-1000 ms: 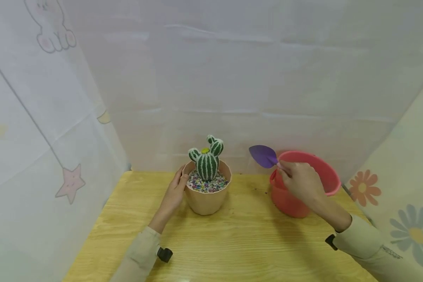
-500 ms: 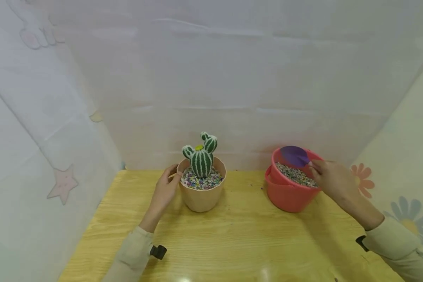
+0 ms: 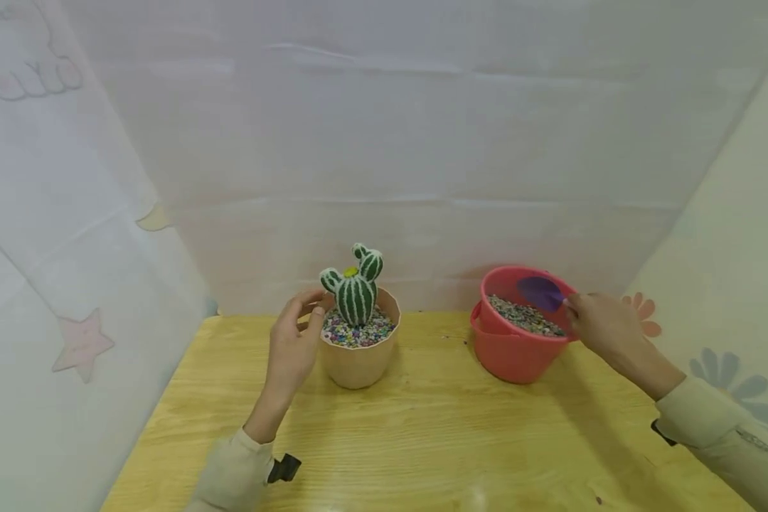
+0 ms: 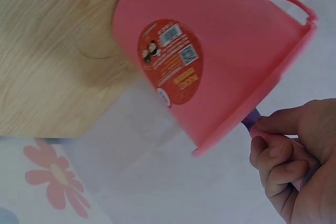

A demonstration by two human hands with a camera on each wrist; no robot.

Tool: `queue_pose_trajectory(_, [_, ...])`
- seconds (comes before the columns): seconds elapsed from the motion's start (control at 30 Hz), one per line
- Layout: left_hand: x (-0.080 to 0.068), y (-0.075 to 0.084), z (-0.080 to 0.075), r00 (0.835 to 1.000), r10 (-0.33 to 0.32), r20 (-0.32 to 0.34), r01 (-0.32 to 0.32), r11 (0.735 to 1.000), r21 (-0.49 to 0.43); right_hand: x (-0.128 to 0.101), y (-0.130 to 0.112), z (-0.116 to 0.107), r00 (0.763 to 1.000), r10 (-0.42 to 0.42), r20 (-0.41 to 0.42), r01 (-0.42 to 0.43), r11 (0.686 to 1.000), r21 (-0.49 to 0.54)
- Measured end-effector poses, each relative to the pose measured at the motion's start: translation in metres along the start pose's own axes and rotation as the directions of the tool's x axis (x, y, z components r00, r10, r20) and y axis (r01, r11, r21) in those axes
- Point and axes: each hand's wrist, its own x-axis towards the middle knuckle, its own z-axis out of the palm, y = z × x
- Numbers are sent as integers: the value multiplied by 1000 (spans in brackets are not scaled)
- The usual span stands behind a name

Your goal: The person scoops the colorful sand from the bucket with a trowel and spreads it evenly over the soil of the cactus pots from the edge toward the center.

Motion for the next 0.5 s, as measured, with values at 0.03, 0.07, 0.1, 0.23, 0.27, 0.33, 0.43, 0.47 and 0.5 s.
queue_pose_trajectory(0.03, [0,6,6,1000,15,13,-15,1000,-22,1,2,0,1000,-5,9,5,1000,-9])
queue_pose_trajectory(0.07, [0,13,13,999,32,33,-31,999,-40,2,4,-1,1000,-2,23,2,1000,-9])
queue_pose_trajectory(0.1, [1,19,21,997,49,55,-45,997,-59,3,6,-2,999,1,38,-1,1000,-12])
queue_pose_trajectory(0.23, [4,41,58,981,101,162,-88,992,-89,7,13,-4,995,20,103,-17,999,-27])
queue_pose_trajectory(0.27, [4,45,67,975,110,193,-93,991,-95,9,14,-4,993,23,118,-20,999,-31])
queue_pose_trajectory(0.33, [5,51,87,962,120,245,-98,990,-101,13,15,-3,989,32,143,-28,999,-31])
queue_pose_trajectory(0.43, [7,54,119,941,110,319,-76,990,-118,19,14,-2,988,30,153,-25,999,-34])
queue_pose_trajectory(0.47, [8,55,130,937,104,333,-66,990,-125,20,13,-1,987,33,158,-28,999,-34])
queue_pose_trajectory(0.5, [8,54,140,933,93,348,-52,991,-125,22,12,0,985,40,166,-35,999,-29])
